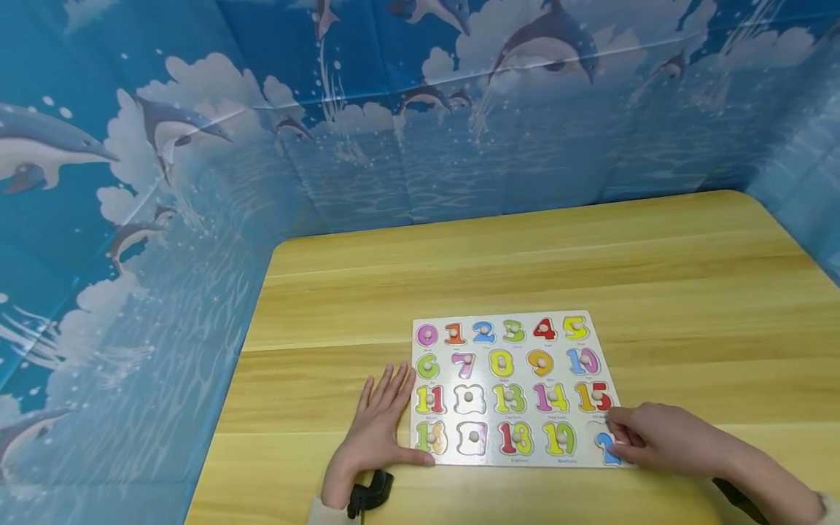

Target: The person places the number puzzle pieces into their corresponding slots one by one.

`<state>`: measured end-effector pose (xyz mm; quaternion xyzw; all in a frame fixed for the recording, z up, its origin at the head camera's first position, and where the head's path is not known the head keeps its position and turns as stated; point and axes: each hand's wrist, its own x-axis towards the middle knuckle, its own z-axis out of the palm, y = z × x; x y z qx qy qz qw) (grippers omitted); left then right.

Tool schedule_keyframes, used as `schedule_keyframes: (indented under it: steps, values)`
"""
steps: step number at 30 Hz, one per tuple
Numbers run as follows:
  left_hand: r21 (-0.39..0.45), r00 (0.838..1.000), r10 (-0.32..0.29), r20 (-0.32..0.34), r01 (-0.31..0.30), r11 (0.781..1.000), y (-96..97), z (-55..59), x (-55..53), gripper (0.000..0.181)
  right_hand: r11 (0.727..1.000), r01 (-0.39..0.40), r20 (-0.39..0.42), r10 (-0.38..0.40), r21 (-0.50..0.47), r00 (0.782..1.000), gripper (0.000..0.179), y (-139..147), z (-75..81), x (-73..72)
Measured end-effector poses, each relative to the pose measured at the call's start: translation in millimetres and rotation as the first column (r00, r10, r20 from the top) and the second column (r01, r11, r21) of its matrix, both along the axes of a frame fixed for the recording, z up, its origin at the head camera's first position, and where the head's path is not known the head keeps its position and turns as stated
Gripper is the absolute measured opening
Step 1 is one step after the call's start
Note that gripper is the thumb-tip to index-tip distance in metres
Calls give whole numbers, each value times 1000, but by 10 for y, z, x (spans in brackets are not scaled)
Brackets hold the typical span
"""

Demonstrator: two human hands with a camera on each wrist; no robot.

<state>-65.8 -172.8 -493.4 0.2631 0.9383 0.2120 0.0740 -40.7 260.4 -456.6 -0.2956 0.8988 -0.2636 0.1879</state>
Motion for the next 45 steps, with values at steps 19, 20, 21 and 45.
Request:
schedule_keyframes:
  steps: [19,20,21,45]
  values:
    - [-8,1000,5,13,-5,1000,4,21,20,129,993,57,-28,-54,104,998,30,-95,-19,-6]
    - [-10,1000,4,13,-4,1000,5,19,21,129,993,55,-25,-52,104,998,30,-92,-20,-5]
    - [-11,1000,4,13,-4,1000,5,18,21,129,993,55,-19,-54,103,998,30,-90,-20,-6]
    - [-17,1000,13,18,-13,1000,-32,-22,54,131,994,64,36,-67,88,997,29,-98,-47,-28]
